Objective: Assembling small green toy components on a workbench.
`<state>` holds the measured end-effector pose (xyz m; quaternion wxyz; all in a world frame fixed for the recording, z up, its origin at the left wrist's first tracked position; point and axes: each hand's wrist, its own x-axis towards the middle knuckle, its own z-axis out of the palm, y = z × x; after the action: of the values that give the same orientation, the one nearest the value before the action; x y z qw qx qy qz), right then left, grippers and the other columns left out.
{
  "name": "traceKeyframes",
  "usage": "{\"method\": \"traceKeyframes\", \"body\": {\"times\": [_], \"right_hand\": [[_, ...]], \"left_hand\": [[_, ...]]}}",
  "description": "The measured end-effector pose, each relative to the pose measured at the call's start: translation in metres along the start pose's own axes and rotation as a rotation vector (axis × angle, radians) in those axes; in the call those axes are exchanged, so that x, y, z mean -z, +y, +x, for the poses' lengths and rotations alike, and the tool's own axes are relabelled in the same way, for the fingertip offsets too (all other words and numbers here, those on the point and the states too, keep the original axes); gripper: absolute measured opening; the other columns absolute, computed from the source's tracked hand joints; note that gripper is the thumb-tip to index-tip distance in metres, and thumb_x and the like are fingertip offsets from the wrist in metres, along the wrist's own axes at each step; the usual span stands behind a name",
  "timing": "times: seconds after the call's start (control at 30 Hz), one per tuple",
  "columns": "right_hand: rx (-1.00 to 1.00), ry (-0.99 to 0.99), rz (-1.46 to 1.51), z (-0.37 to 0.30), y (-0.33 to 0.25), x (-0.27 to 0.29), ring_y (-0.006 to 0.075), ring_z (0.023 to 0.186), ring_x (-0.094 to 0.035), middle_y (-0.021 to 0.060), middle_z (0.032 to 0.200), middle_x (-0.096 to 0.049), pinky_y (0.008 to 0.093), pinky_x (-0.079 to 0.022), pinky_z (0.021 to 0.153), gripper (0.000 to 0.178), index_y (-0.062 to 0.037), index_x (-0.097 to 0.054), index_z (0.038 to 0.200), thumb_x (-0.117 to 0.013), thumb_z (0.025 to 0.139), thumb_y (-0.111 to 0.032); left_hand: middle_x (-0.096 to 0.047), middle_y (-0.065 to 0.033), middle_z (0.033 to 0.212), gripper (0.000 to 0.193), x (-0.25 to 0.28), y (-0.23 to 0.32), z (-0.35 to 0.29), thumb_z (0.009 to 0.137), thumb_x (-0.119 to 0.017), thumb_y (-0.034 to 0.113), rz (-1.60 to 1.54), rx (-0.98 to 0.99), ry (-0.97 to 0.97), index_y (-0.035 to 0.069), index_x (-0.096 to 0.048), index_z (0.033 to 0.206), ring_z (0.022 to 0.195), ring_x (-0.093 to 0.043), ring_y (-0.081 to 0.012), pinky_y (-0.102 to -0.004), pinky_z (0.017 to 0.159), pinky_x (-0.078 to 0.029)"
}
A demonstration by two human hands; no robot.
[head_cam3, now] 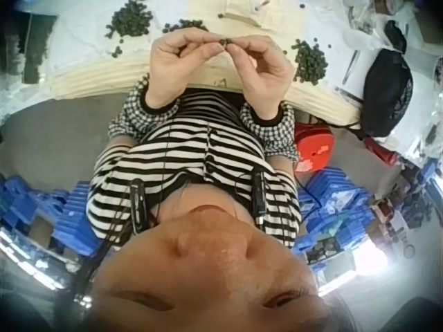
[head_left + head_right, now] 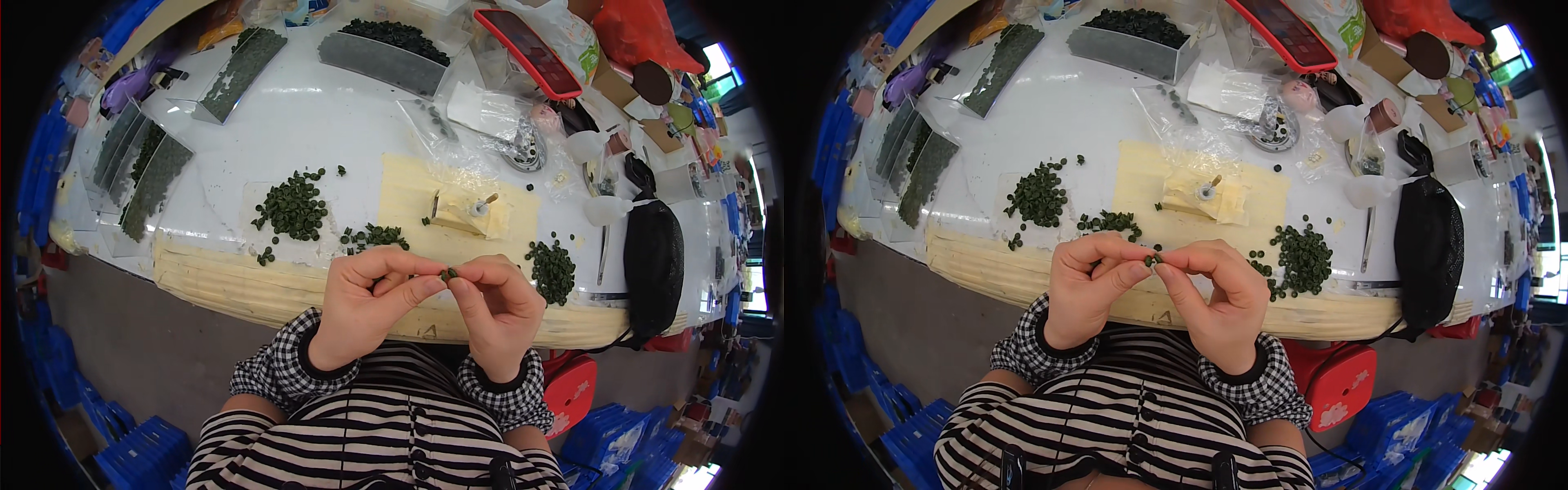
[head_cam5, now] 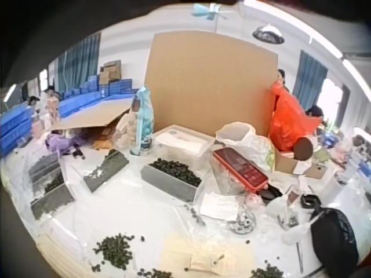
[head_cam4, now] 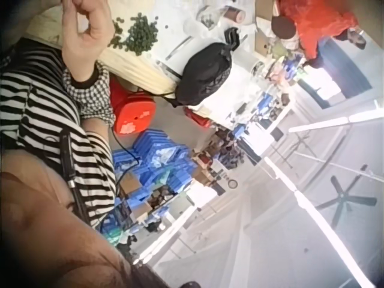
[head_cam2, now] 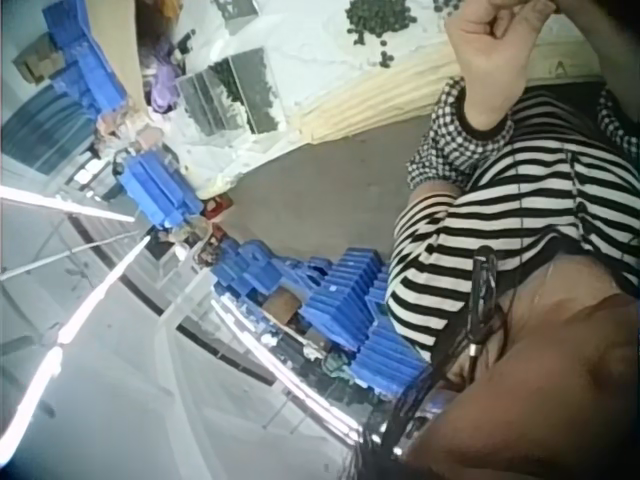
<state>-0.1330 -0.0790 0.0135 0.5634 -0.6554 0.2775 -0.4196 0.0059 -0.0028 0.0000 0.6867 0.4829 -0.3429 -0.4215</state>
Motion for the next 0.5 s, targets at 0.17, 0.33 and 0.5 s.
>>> {"method": "traceKeyframes", "body": {"times": [0.17,0.33,0.5], "right_hand": [[0.175,0.01,-0.194,0.002,-0.002,-0.003,0.0184,0.076,-0.063,0.0122,0.083,-0.067,0.0261,-0.05,0.068,0.018,0.0038,-0.066,0.089,-0.07,0.073,0.009],[0.359,0.063,-0.358,0.003,-0.002,-0.007,0.0197,0.071,-0.065,0.0124,0.081,-0.067,0.0256,-0.051,0.063,0.021,0.0025,-0.067,0.09,-0.071,0.071,0.01],[0.475,0.086,-0.463,-0.001,-0.002,-0.012,0.0195,0.07,-0.065,0.012,0.082,-0.067,0.0255,-0.052,0.062,0.024,0.0019,-0.067,0.093,-0.071,0.07,0.011]], "left_hand": [[-0.035,0.0091,0.059,0.019,0.001,0.0,0.0,0.078,-0.072,0.0,0.038,-0.03,0.015,0.002,-0.071,0.098,0.054,-0.029,-0.001,-0.0177,0.052,-0.025],[-0.034,0.0091,0.058,0.018,0.0,0.002,0.0,0.079,-0.072,0.0,0.067,-0.03,0.022,0.002,-0.071,0.097,0.054,-0.029,-0.001,-0.018,0.052,-0.024],[-0.034,0.009,0.058,0.017,0.0,0.001,0.0,0.079,-0.072,0.0,0.029,0.004,0.028,0.002,-0.072,0.096,0.054,-0.029,-0.0012,-0.0185,0.051,-0.024]]}}
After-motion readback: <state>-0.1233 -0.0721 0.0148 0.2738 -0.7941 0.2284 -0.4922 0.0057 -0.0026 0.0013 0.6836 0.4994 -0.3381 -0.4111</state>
